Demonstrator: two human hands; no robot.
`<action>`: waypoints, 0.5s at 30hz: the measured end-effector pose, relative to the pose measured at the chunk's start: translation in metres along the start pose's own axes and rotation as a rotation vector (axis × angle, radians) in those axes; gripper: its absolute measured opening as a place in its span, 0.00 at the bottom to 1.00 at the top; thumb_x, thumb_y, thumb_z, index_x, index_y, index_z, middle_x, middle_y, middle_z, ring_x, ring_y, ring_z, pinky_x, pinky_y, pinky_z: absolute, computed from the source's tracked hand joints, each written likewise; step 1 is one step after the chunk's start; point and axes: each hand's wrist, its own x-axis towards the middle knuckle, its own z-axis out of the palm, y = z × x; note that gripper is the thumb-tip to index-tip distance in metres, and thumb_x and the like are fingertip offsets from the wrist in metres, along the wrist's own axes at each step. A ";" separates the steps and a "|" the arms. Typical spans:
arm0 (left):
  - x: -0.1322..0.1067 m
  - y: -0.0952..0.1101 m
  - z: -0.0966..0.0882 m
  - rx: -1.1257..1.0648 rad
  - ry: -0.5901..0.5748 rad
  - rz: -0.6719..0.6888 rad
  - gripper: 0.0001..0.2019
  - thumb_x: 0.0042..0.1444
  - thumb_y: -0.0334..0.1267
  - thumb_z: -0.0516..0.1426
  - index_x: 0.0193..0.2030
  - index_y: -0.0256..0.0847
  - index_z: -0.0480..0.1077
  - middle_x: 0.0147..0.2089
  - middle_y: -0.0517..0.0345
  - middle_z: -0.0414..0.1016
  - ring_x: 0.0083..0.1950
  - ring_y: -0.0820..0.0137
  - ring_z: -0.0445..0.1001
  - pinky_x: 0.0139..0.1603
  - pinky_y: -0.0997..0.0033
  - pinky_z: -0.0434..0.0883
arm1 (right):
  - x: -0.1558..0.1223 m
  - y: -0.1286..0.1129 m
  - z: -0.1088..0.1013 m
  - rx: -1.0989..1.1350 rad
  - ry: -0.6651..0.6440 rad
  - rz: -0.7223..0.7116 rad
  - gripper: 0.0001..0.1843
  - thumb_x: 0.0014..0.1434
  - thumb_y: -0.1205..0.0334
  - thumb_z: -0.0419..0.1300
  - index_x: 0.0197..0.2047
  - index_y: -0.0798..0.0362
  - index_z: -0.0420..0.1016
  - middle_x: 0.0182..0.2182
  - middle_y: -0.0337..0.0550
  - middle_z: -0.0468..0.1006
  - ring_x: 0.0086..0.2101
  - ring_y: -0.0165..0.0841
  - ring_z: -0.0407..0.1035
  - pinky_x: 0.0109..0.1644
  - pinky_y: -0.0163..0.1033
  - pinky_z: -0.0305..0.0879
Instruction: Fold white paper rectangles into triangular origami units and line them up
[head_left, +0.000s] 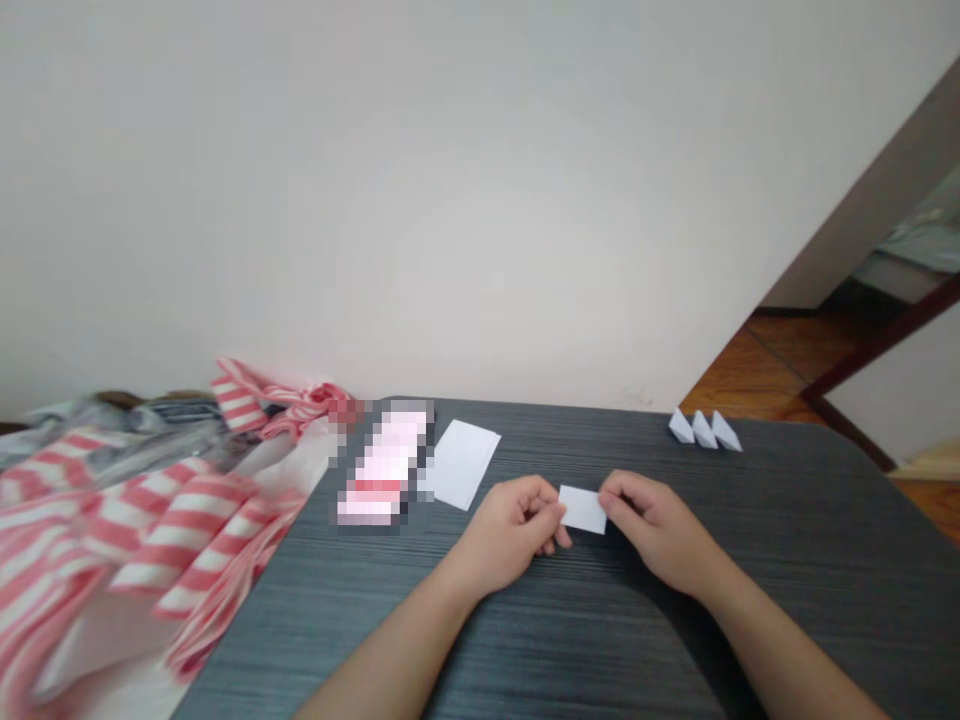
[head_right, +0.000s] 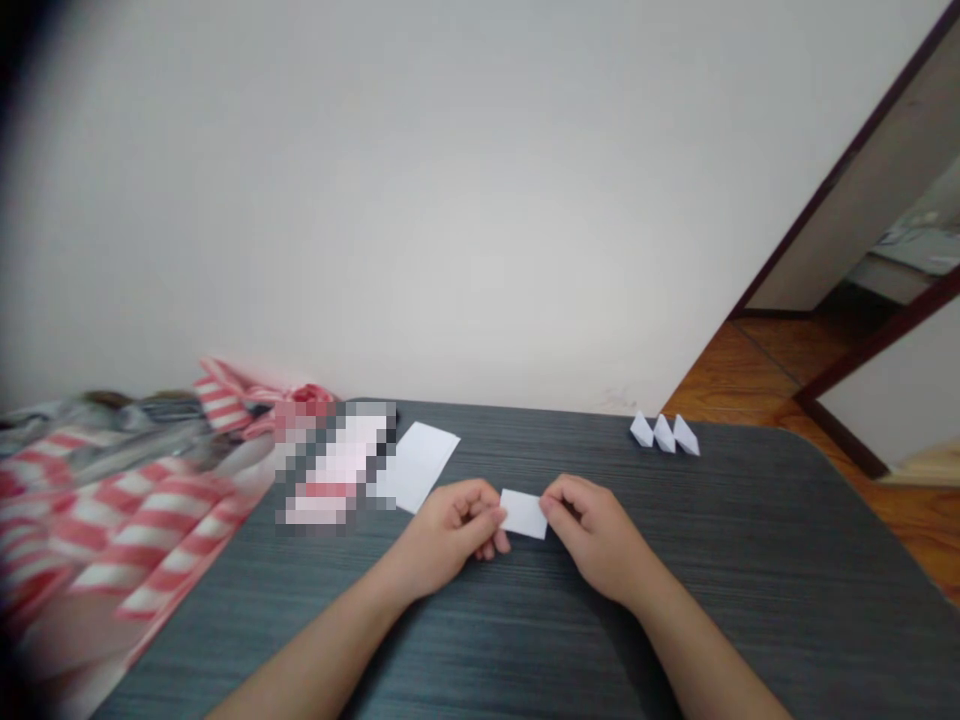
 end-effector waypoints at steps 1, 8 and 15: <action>0.000 0.000 0.000 0.007 -0.002 0.002 0.10 0.61 0.41 0.56 0.32 0.38 0.66 0.26 0.56 0.77 0.23 0.75 0.69 0.27 0.77 0.66 | 0.000 0.000 0.000 -0.003 0.002 -0.004 0.13 0.66 0.62 0.53 0.28 0.52 0.67 0.26 0.37 0.69 0.29 0.32 0.64 0.35 0.36 0.59; -0.003 0.004 -0.002 0.070 -0.010 0.057 0.13 0.62 0.42 0.54 0.29 0.37 0.68 0.25 0.56 0.76 0.25 0.73 0.70 0.29 0.75 0.67 | -0.001 0.001 -0.001 0.018 -0.001 -0.041 0.14 0.66 0.63 0.52 0.27 0.52 0.65 0.27 0.38 0.69 0.30 0.32 0.64 0.35 0.36 0.60; -0.005 0.016 -0.004 0.244 -0.013 0.120 0.13 0.61 0.43 0.55 0.35 0.37 0.74 0.24 0.62 0.69 0.25 0.74 0.66 0.26 0.76 0.60 | 0.001 -0.011 0.004 0.032 -0.097 -0.123 0.13 0.66 0.65 0.53 0.28 0.52 0.67 0.28 0.39 0.71 0.31 0.32 0.66 0.37 0.36 0.61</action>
